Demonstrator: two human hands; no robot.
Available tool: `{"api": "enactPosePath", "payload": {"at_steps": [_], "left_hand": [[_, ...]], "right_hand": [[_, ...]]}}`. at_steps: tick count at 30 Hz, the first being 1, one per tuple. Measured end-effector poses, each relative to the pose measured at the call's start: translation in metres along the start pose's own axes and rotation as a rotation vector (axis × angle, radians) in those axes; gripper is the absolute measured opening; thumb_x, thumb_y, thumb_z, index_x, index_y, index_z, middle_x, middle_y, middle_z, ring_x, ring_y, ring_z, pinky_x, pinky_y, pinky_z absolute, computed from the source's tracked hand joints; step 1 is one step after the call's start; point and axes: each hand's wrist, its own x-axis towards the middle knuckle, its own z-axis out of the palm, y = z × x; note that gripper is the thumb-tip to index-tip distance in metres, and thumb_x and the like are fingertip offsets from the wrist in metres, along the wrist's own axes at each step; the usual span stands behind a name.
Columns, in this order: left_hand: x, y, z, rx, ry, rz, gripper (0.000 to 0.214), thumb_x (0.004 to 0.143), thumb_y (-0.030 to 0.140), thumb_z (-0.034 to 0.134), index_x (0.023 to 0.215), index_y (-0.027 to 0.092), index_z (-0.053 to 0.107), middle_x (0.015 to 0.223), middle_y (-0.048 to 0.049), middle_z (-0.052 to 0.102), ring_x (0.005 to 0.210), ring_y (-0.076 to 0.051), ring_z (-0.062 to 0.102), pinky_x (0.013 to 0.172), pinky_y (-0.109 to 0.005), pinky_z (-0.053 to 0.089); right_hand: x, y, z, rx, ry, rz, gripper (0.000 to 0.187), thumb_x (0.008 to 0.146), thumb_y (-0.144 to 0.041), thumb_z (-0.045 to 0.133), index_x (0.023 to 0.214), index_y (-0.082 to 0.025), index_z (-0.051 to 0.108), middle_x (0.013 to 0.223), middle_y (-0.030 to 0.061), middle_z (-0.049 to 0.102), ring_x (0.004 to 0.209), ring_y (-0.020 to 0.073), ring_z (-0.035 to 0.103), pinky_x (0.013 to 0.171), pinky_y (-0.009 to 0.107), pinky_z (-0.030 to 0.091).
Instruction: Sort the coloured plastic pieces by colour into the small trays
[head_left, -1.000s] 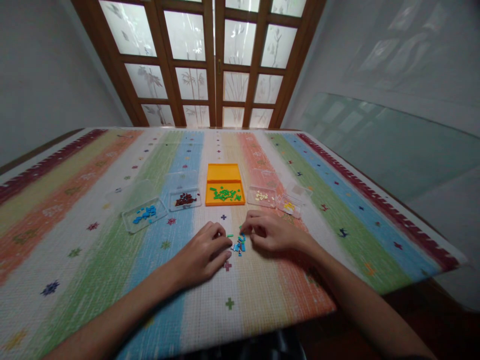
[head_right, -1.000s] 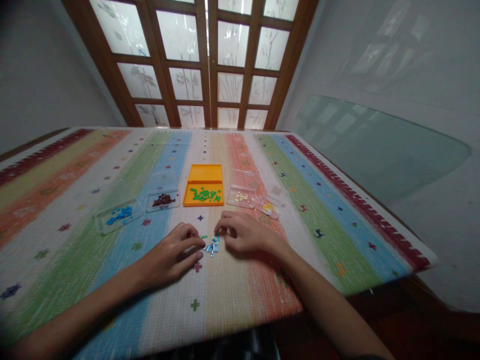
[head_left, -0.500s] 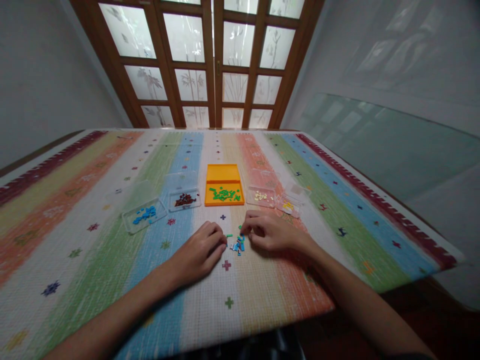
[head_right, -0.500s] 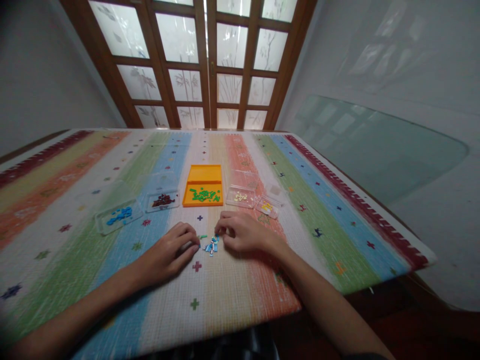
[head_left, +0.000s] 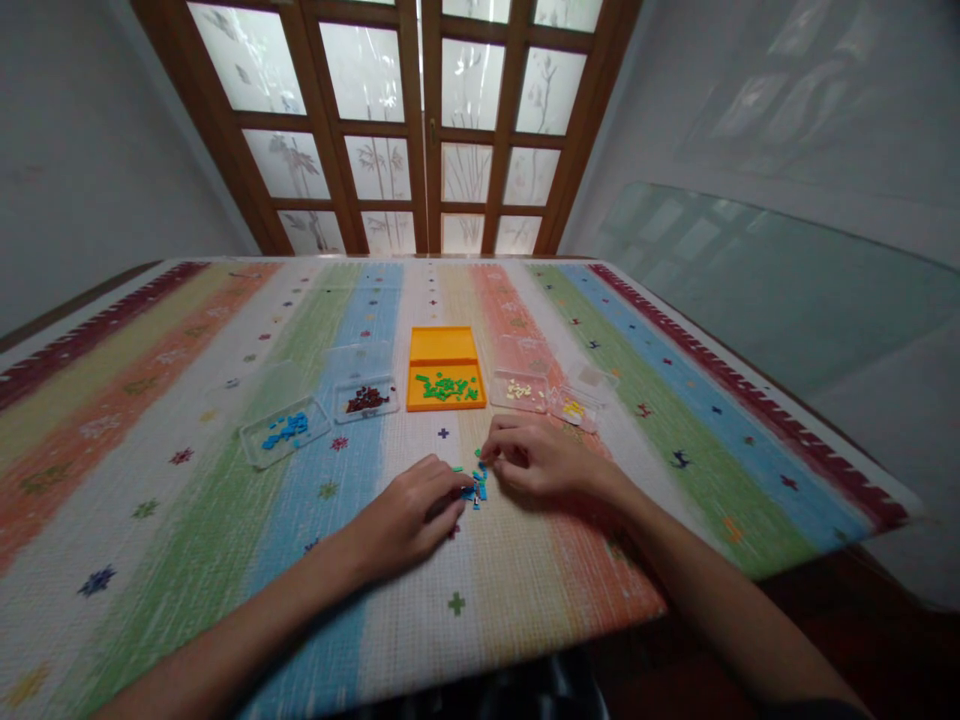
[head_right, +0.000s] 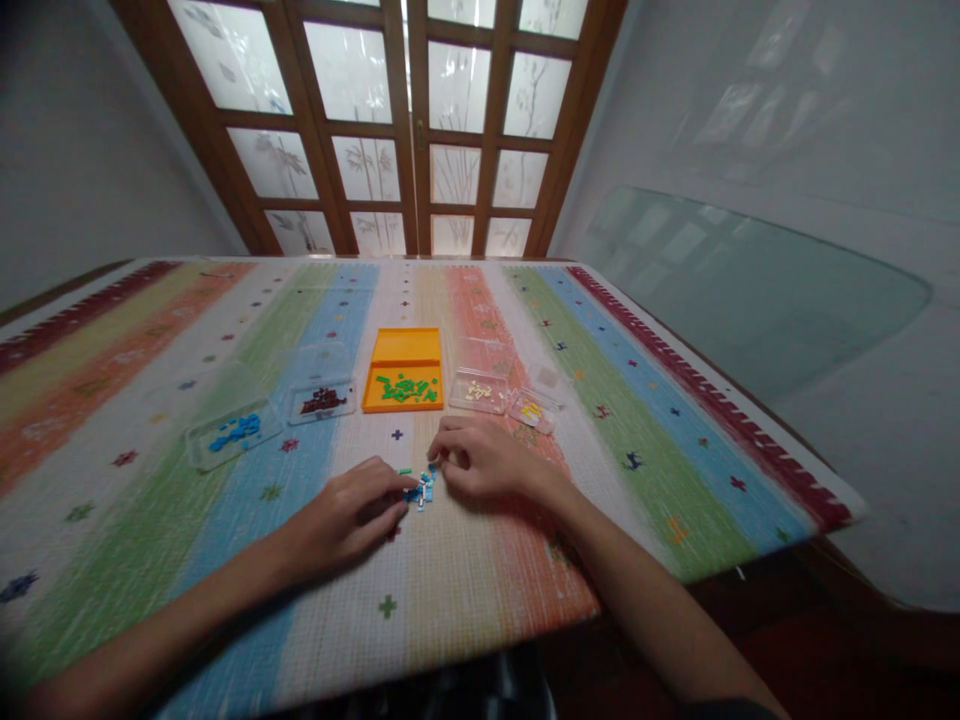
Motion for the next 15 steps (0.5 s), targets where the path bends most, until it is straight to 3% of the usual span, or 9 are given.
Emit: {"api": "enactPosePath", "payload": {"at_steps": [10, 15], "left_hand": [[0.0022, -0.0012, 0.0064, 0.011, 0.004, -0.04, 0.019, 0.1, 0.022, 0.059, 0.117, 0.021, 0.066, 0.103, -0.0079, 0.062, 0.097, -0.023, 0.059, 0.085, -0.04, 0.054], [0.0042, -0.0018, 0.0054, 0.012, 0.011, -0.029, 0.011, 0.098, 0.022, 0.062, 0.108, 0.019, 0.067, 0.102, -0.0075, 0.061, 0.099, -0.023, 0.058, 0.086, -0.04, 0.053]], "right_hand": [[0.0004, -0.0018, -0.0011, -0.004, 0.0, -0.006, 0.024, 0.079, -0.008, 0.057, 0.093, -0.019, 0.073, 0.09, 0.0045, 0.066, 0.076, 0.0159, 0.057, 0.07, 0.029, 0.047], [-0.0001, -0.0012, -0.0011, -0.012, 0.001, -0.015, 0.022, 0.08, -0.009, 0.058, 0.093, -0.019, 0.073, 0.089, 0.0047, 0.065, 0.077, 0.0166, 0.058, 0.071, 0.03, 0.047]]}}
